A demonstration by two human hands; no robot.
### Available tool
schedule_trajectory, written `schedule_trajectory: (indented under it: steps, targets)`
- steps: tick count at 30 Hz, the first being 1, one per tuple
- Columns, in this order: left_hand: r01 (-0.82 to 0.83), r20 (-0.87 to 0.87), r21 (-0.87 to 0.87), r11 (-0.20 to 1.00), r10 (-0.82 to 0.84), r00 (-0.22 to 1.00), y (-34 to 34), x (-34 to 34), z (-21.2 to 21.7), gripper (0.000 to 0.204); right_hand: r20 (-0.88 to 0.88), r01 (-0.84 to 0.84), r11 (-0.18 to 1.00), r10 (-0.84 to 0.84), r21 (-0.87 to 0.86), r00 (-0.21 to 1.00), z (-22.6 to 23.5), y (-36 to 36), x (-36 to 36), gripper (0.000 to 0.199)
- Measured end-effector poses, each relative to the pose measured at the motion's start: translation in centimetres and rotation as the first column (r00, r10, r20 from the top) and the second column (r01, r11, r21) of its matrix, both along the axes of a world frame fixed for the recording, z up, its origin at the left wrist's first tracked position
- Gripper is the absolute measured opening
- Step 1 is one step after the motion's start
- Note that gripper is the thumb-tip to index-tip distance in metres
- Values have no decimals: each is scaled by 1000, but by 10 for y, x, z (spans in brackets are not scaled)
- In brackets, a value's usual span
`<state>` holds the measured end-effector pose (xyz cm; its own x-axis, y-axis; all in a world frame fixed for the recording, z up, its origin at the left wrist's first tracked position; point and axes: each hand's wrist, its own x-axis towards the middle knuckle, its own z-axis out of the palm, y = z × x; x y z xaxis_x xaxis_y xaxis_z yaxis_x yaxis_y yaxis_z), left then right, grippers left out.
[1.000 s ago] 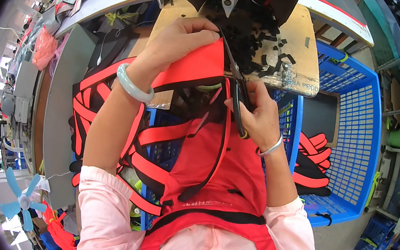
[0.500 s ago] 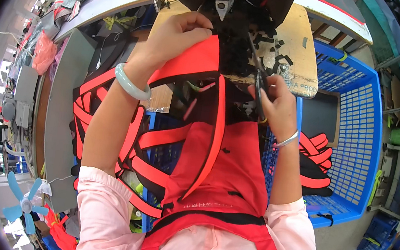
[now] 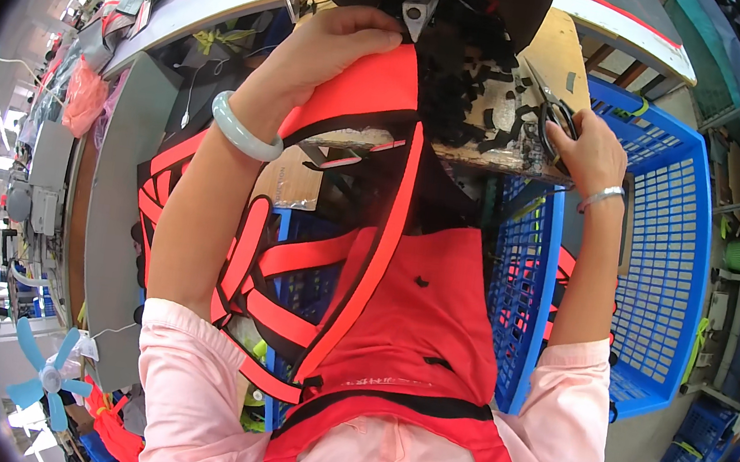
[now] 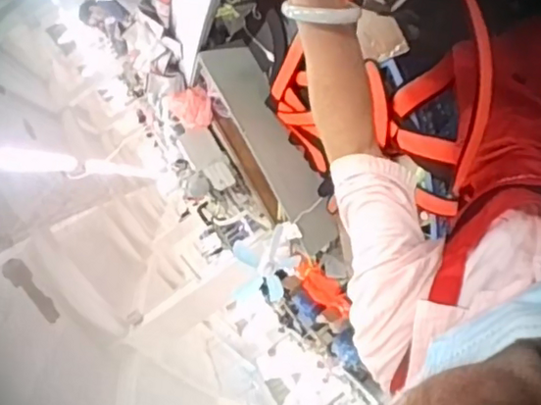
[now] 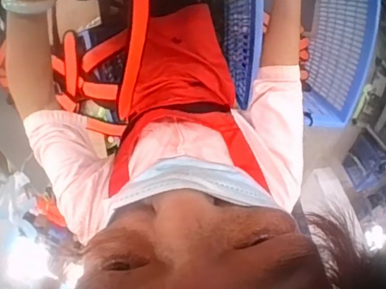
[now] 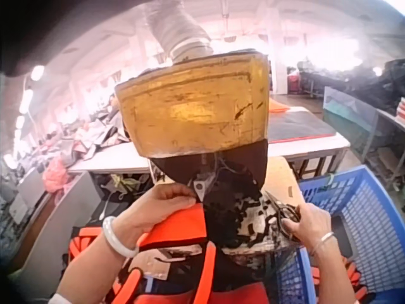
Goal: The person sews red reflective strips onto black fabric pieces using a sewing machine. They repeatedly pick up fabric from a blue basket, align the strips, feed the material through the machine, and trim excess fabric with scissors. The finished pieces are placed back into the basket.
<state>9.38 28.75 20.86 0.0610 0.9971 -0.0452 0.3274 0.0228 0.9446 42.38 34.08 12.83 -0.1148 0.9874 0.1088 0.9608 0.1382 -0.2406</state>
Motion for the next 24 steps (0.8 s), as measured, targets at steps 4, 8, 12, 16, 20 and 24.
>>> schedule_trajectory:
  steps: [4, 8, 12, 16, 20, 24]
  targets:
    - [-30, 44, -9, 1000, 30, 999, -17, 2, 2, 36, 41, -67, 985, 61, 161, 997, -8, 6, -4, 41]
    - [50, 38, 32, 998, -51, 998, -49, 8, 4, 42, -405, -225, 953, 291, 202, 867, 14, -37, -28, 37]
    - [-23, -15, -2, 1000, 23, 1000, -73, 12, 4, 34, -811, -601, 779, 229, -178, 538, 11, -118, -69, 61]
    - [21, 80, 44, 999, -25, 997, -103, 13, 7, 33, -906, -508, 860, 167, -60, 389, -14, -150, -93, 57]
    - [-106, 257, 53, 993, 89, 962, -134, 13, -7, 32, -836, -510, 860, 296, 23, 462, -4, -173, -92, 37]
    - [-311, 522, 30, 950, 250, 815, -160, 40, -28, 30, -942, -731, 622, -33, -281, 334, 10, -182, -89, 26]
